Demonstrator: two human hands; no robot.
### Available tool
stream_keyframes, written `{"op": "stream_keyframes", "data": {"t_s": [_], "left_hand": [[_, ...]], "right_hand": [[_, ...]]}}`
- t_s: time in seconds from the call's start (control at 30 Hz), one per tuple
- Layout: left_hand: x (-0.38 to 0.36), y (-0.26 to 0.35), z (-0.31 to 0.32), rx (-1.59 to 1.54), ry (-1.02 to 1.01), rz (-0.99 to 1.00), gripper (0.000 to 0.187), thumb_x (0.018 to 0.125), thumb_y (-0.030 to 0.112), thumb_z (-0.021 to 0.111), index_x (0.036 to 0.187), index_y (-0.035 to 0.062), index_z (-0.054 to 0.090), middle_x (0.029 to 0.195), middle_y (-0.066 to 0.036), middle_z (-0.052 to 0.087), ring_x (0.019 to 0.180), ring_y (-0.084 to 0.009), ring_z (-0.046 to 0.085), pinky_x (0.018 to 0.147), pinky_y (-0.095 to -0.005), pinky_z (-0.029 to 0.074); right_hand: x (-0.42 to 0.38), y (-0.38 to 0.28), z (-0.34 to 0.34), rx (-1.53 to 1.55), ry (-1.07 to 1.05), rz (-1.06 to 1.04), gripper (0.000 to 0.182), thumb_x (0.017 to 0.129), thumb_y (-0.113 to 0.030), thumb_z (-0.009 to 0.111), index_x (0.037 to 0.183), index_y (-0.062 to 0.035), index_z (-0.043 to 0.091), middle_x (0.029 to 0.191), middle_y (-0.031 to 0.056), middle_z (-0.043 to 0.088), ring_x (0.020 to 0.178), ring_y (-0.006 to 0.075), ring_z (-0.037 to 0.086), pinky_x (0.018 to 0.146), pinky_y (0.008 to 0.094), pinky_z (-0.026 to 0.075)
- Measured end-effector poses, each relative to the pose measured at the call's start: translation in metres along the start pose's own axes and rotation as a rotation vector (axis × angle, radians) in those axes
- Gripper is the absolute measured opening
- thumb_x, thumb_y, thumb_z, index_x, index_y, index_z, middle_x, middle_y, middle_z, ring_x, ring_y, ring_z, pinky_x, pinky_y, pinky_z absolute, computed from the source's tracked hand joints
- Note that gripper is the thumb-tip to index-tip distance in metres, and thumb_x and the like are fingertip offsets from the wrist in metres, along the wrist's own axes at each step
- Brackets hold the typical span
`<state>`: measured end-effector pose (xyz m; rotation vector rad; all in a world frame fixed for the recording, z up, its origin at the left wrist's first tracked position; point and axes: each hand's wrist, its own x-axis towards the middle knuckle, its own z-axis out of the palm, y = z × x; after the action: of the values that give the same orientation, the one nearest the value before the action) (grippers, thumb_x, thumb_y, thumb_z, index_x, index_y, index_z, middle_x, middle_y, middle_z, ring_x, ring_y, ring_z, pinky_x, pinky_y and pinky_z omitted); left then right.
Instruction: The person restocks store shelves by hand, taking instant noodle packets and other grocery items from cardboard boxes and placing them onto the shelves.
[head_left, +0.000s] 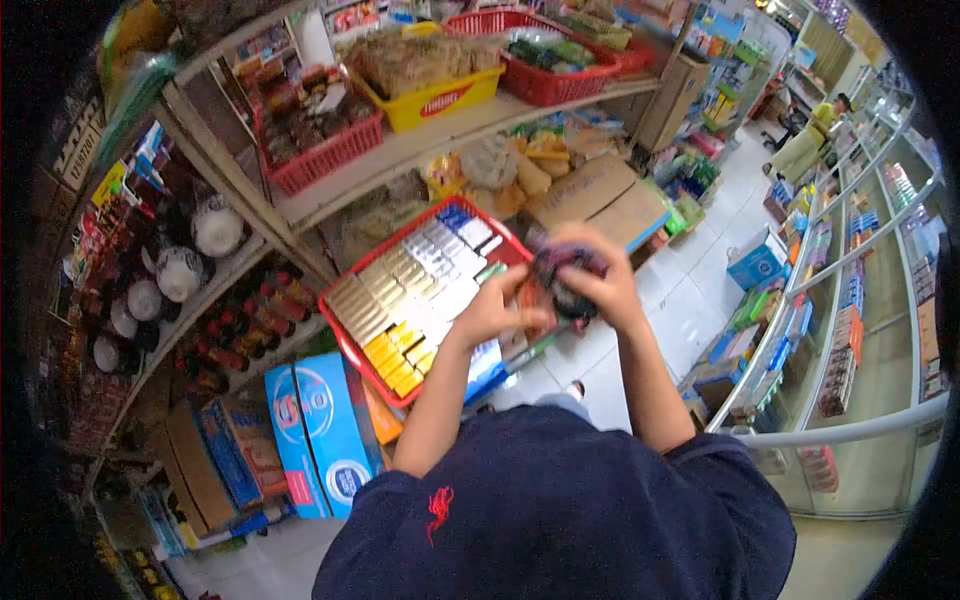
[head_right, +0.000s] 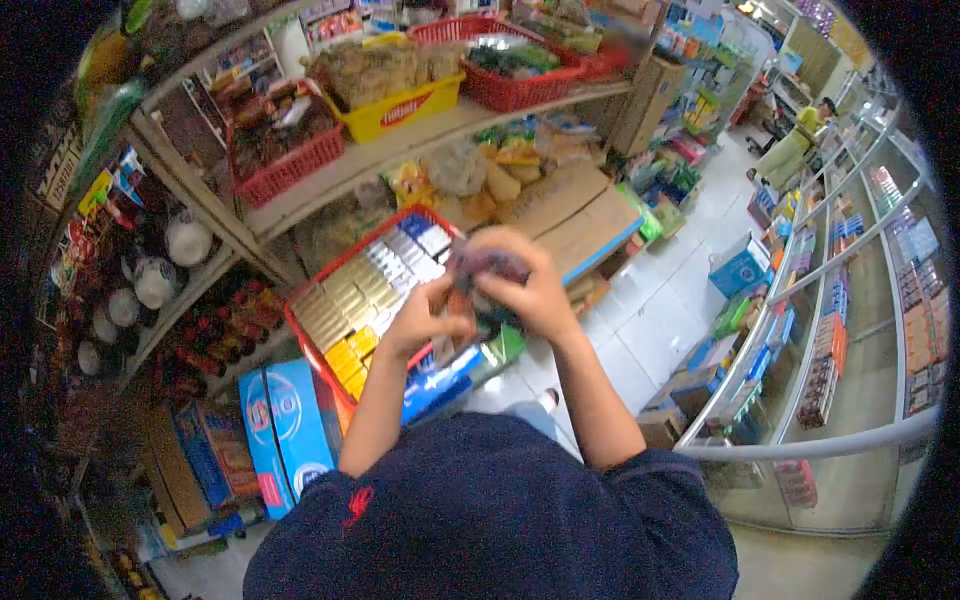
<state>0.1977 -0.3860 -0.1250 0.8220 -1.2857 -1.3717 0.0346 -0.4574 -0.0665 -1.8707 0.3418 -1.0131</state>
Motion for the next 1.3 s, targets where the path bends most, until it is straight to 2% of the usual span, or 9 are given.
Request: {"op": "stream_keyframes", "data": {"t_s": [0.13,0.27,0.33,0.47,0.57,0.67,0.97,1.13,1.3], "left_hand": [[0.004,0.002,0.003,-0.281,0.093,0.192,0.084,0.063,0.007,0.074,0.132,-0.0009,0.025,0.116,-0.008,0.047,0.106,-0.0152,0.046,0.091,-0.0285,0.035],[-0.003,-0.005,-0.015,0.190,0.146,-0.129,0.096,0.060,0.007,0.069,0.138,0.0101,0.014,0.120,-0.004,0.043,0.103,-0.0134,0.044,0.092,-0.0276,0.033],[-0.005,0.007,-0.008,0.209,0.068,-0.264,0.096,0.059,0.013,0.071,0.138,0.0105,0.017,0.113,-0.003,0.047,0.098,-0.0129,0.046,0.089,-0.0256,0.035],[-0.016,-0.027,-0.005,0.399,0.193,-0.469,0.067,0.059,0.003,0.063,0.122,0.0029,0.043,0.094,-0.003,0.055,0.083,-0.0142,0.052,0.076,-0.0278,0.044],[-0.003,-0.084,-0.010,0.438,0.168,-0.198,0.045,0.059,0.001,0.064,0.102,0.0030,0.052,0.087,-0.005,0.056,0.079,-0.0153,0.056,0.070,-0.0275,0.047],[-0.015,-0.118,0.014,-0.123,0.626,-0.386,0.033,0.063,0.004,0.070,0.087,0.0090,0.048,0.080,-0.005,0.056,0.074,-0.0124,0.058,0.066,-0.0260,0.048],[0.022,-0.158,0.052,-0.488,0.693,-0.386,0.040,0.090,0.037,0.040,0.110,0.0029,0.045,0.098,-0.006,0.051,0.091,-0.0137,0.051,0.082,-0.0251,0.040],[0.016,-0.200,0.056,-0.776,0.711,-0.383,0.058,0.089,0.052,0.025,0.113,0.0042,0.045,0.103,-0.008,0.054,0.091,-0.0169,0.054,0.080,-0.0293,0.043],[0.040,-0.184,0.058,-0.718,0.783,-0.337,0.060,0.089,0.052,0.024,0.117,0.0032,0.045,0.108,-0.010,0.054,0.098,-0.0200,0.052,0.085,-0.0326,0.042]], "right_hand": [[-0.003,-0.015,0.003,-0.107,-0.061,0.043,0.024,0.068,-0.010,0.063,0.090,-0.0001,0.059,0.089,0.0088,0.059,0.087,0.0177,0.055,0.079,0.0292,0.042],[-0.018,-0.007,-0.020,0.061,-0.407,0.134,0.021,0.070,-0.010,0.063,0.088,-0.0007,0.061,0.086,0.0091,0.060,0.085,0.0181,0.056,0.078,0.0288,0.043],[-0.024,0.001,-0.010,0.033,-0.241,0.178,0.024,0.068,-0.011,0.066,0.089,-0.0001,0.061,0.091,0.0096,0.059,0.090,0.0208,0.055,0.080,0.0331,0.042],[-0.059,0.041,0.012,-0.019,-0.167,0.281,0.027,0.073,-0.010,0.063,0.099,-0.0038,0.060,0.100,0.0091,0.059,0.093,0.0174,0.054,0.082,0.0301,0.042],[-0.096,0.073,0.010,-0.044,-0.052,0.314,0.031,0.067,-0.015,0.070,0.096,-0.0046,0.062,0.097,0.0092,0.060,0.094,0.0208,0.056,0.084,0.0321,0.042],[-0.117,0.095,0.004,-0.207,0.121,0.415,0.029,0.064,-0.012,0.069,0.092,-0.0052,0.063,0.098,0.0107,0.060,0.093,0.0236,0.056,0.084,0.0335,0.042],[-0.122,0.144,0.024,-0.498,0.232,0.422,0.035,0.054,-0.008,0.070,0.089,-0.0082,0.061,0.096,0.0093,0.058,0.091,0.0269,0.053,0.079,0.0361,0.040],[-0.130,0.159,0.017,-0.396,-0.119,0.344,0.043,0.054,-0.013,0.070,0.095,-0.0134,0.060,0.099,0.0040,0.056,0.092,0.0248,0.052,0.081,0.0355,0.042],[-0.090,0.154,-0.002,-0.542,-0.014,0.292,0.034,0.055,-0.014,0.070,0.088,-0.0125,0.063,0.092,0.0048,0.057,0.085,0.0251,0.054,0.073,0.0329,0.045]]}}
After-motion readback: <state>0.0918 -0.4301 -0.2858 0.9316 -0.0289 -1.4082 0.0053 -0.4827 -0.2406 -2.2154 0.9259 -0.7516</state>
